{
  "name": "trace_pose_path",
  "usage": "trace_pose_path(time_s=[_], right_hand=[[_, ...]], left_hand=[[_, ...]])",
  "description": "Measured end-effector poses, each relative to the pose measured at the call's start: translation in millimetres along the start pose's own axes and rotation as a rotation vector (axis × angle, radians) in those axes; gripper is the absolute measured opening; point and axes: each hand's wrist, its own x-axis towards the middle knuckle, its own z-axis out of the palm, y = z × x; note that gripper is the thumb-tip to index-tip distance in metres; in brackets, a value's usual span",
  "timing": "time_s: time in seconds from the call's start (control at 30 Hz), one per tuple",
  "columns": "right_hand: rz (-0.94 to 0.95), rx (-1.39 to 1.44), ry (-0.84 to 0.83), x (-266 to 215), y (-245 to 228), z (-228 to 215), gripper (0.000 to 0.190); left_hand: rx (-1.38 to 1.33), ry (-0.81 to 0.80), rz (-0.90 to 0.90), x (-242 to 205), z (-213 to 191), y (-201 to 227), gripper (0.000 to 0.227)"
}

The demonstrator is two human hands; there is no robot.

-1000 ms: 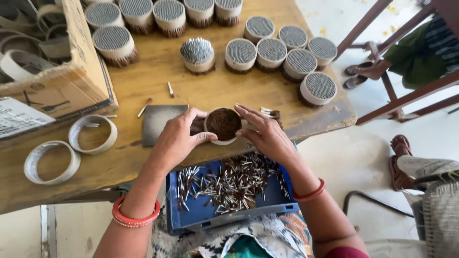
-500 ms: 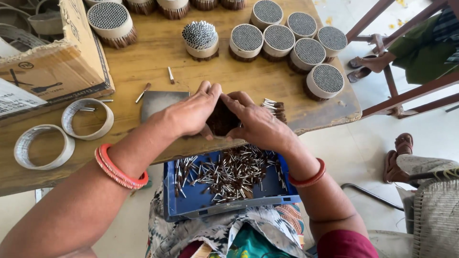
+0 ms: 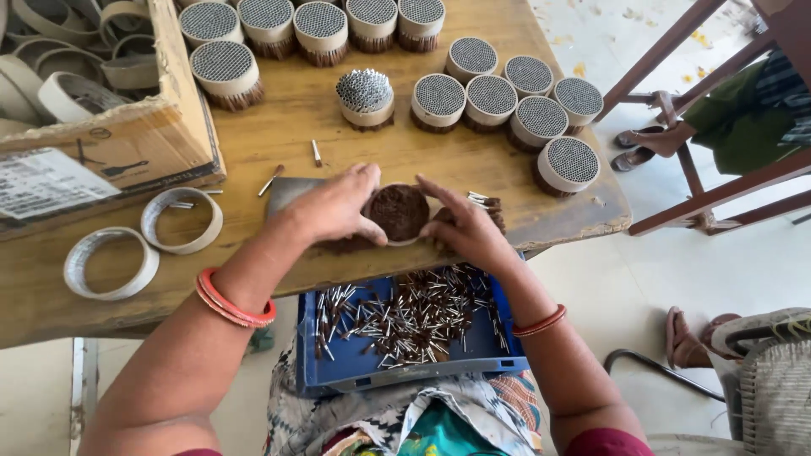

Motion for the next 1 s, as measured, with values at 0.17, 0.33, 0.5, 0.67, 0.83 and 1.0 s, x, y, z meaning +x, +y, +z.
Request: trace_pose_path(time_s=[0.17,0.33,0.5,0.67,0.83,1.0], right_hand=[[-0.002,0.162,0.188,-12.5,8.0,8.8,0.087],[-0.018,0.053,0.13,13.9,-4.2,-12.0,0.09],[-0.022,-0.104,-0.038,32.2,-28.2,-18.5,0.088],[-0.014,-0.274,-0.159,38.5,-55.9,-16.4,0.095],[-0.035,-0.323,-0.159,30.9,-55.9,-6.8,0.096],[-0.126,-0.218,-0.063,14.4,-32.7,-5.9,0.096]], left_hand=[[-0.122,0.054,-0.022,-0.6,4.6,-19.1,0.078],[-0.2,-0.053,0.035,11.1,-10.8,-4.1,0.084],[-0.304,-0.157,-0.134,7.3,-14.9,7.0,0.079],[-0.189,-0.013,0.094,0.4,7.6,-9.3,0.094],[-0.174,0.025,0.078,-7.4,19.8,-12.1,0.076],[-0.159,0.081,0.191,-2.6,12.5,-10.2,0.081]])
